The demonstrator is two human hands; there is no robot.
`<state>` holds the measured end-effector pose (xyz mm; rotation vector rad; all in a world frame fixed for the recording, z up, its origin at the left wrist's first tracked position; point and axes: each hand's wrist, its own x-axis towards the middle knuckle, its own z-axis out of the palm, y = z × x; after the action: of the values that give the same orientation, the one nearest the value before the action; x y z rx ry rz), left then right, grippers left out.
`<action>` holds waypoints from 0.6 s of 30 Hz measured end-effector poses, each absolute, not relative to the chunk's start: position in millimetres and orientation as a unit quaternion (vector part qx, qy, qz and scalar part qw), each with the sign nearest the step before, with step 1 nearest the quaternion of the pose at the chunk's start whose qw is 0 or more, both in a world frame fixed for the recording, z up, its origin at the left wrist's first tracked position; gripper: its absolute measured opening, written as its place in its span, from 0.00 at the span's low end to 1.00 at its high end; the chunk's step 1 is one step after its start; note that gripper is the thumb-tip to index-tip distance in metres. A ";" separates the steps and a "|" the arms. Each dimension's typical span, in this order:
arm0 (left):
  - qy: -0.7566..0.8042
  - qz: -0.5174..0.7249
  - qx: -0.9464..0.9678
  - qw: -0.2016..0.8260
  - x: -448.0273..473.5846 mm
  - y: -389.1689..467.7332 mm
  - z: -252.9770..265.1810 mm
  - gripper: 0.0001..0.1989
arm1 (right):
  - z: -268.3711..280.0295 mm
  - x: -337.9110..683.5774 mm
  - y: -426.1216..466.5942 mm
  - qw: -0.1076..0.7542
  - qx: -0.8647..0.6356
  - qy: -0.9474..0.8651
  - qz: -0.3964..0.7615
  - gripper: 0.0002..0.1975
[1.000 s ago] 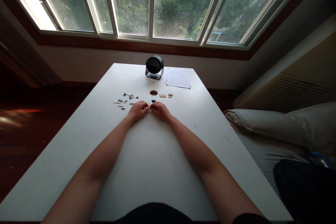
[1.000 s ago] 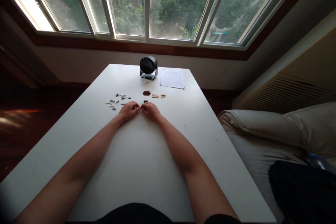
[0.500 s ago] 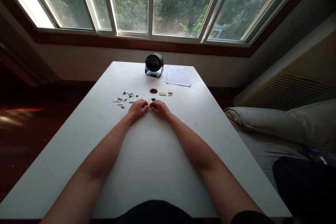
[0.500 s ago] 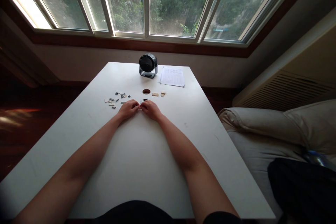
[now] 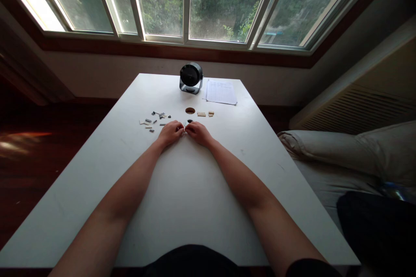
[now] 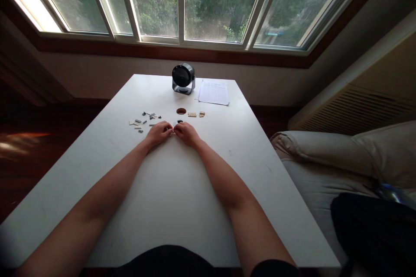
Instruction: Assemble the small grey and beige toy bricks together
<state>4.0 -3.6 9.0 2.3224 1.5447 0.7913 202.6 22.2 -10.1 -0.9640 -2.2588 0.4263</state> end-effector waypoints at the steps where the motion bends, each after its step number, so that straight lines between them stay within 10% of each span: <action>1: 0.529 0.271 0.795 0.121 4.0 -3.6 8.9 0.07 | -9.8 202.6 21.9 0.320 -0.364 -0.860 0.161 0.06; 18: 0.528 0.271 0.796 0.120 3.1 -2.7 7.6 0.07 | -11.7 202.7 23.3 0.320 -0.367 -0.858 0.163 0.05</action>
<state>3.1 -2.7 7.6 2.3257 1.5422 0.7931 202.7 23.3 -11.7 -0.9642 -2.2546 0.4286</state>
